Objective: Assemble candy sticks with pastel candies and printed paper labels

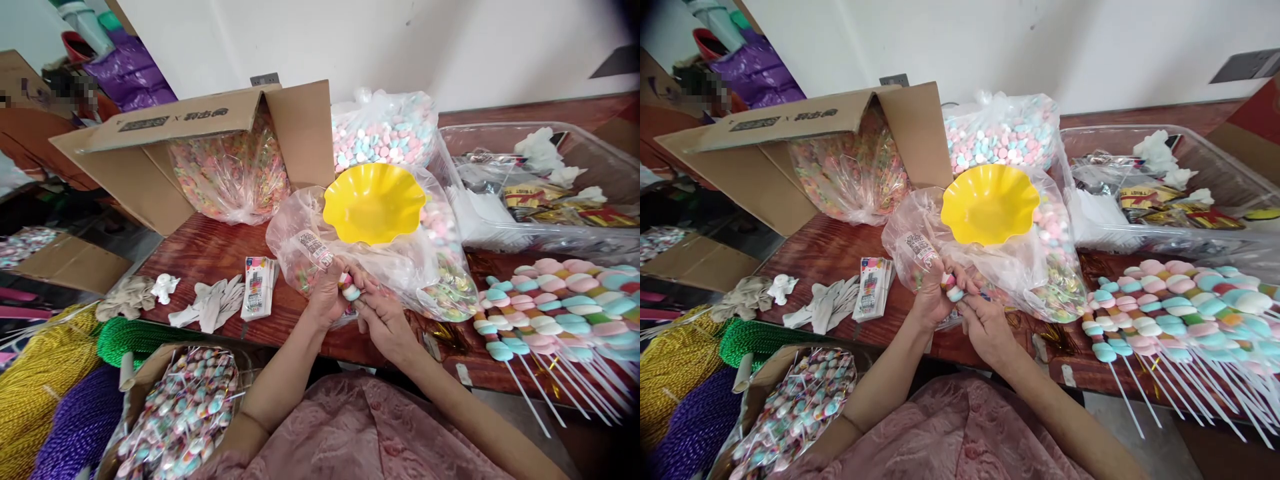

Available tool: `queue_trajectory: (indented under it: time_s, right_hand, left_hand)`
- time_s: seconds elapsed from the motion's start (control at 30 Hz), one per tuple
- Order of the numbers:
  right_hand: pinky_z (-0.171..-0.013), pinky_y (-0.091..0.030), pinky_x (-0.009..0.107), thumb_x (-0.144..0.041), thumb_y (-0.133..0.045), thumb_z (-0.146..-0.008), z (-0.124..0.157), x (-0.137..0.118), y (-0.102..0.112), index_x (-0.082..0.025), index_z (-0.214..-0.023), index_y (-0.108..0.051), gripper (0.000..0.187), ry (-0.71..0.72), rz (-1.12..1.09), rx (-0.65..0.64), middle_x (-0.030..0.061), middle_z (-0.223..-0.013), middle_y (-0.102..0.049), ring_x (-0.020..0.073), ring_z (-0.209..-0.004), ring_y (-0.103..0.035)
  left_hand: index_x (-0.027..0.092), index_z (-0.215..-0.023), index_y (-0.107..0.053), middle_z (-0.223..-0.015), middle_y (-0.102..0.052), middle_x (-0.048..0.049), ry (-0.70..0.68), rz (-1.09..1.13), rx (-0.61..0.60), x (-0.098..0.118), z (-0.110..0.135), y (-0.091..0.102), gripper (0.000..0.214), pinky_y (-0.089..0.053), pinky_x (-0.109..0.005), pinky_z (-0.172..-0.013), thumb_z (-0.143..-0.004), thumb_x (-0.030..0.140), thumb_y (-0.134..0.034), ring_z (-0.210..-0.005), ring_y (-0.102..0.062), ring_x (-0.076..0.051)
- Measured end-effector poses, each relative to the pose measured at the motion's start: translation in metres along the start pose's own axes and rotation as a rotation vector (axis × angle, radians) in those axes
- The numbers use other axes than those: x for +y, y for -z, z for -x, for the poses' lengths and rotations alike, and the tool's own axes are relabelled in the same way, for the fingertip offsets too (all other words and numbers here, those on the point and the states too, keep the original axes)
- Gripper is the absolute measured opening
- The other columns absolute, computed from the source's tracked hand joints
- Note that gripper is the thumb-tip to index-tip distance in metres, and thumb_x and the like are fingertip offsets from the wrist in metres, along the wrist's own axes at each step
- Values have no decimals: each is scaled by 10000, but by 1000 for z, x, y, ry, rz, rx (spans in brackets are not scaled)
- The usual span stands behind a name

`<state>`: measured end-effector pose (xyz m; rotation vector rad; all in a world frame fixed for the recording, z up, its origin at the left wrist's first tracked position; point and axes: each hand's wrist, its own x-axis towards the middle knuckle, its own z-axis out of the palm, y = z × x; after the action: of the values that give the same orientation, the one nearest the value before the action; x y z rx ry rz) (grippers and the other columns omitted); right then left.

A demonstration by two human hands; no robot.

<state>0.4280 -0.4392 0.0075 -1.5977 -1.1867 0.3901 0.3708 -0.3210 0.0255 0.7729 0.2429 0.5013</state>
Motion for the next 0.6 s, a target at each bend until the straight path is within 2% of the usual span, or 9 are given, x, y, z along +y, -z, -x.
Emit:
queue_trajectory:
  time_s: [0.1, 0.17, 0.2, 0.27, 0.33, 0.43, 0.53, 0.6]
  right_hand:
    - [-554, -359, 263, -308, -432, -978, -2, 1, 4, -220, -606, -458, 383, 3, 14, 36, -27, -520, -502, 117, -504, -462]
    - [-557, -345, 263, -283, -449, -967, -1, 7, 7, -213, -648, -499, 330, 59, 144, 69, -22, -564, -524, 117, -525, -465]
    - [-555, -336, 264, -264, -459, -960, 1, 10, 8, -208, -680, -534, 294, 93, 220, 78, -19, -580, -542, 117, -527, -465]
    - [-558, -328, 271, -226, -479, -944, 4, 18, 8, -200, -750, -606, 233, 170, 383, 110, -6, -606, -589, 120, -533, -485]
    - [-582, -340, 276, -197, -498, -930, 7, 25, 8, -197, -812, -661, 201, 245, 547, 174, 12, -625, -628, 131, -567, -531]
    - [-656, -380, 276, -154, -521, -915, 9, 30, 7, -200, -880, -700, 188, 365, 714, 273, 31, -667, -670, 148, -656, -593]
    - [-672, -385, 280, -133, -528, -906, 10, 32, 5, -201, -925, -709, 195, 403, 730, 297, 34, -680, -680, 149, -661, -589]
    - [-646, -375, 288, -173, -524, -913, 9, 31, 3, -200, -910, -711, 189, 318, 637, 289, 41, -669, -673, 150, -633, -568]
  left_hand:
    - [189, -817, -583, -766, -689, -24, -42, 85, 44, 10, -1, 5, 525, -554, -350, -733, -601, 597, -832, -834, -709, -235]
    - [212, -938, -613, -866, -716, -27, -122, 138, 109, 21, -3, 9, 513, -558, -356, -750, -612, 526, -855, -845, -708, -224]
    - [220, -957, -616, -850, -712, -15, -159, 152, 150, 26, -5, 11, 473, -560, -353, -748, -641, 484, -850, -804, -704, -205]
    - [217, -917, -612, -720, -662, 24, -176, 168, 226, 35, -9, 14, 325, -559, -326, -714, -741, 418, -796, -664, -666, -152]
    - [197, -817, -578, -591, -562, 55, -104, 207, 277, 40, -13, 17, 235, -541, -285, -649, -846, 396, -699, -533, -582, -105]
    - [180, -697, -487, -511, -451, 74, 5, 330, 363, 37, -20, 20, 338, -502, -238, -577, -926, 403, -594, -447, -471, -70]
    - [179, -662, -437, -482, -376, 92, 23, 414, 461, 29, -23, 22, 397, -463, -201, -542, -921, 430, -602, -417, -397, -46]
    - [182, -659, -425, -475, -337, 104, -21, 414, 484, 22, -22, 20, 426, -422, -181, -500, -895, 472, -628, -387, -331, -32]
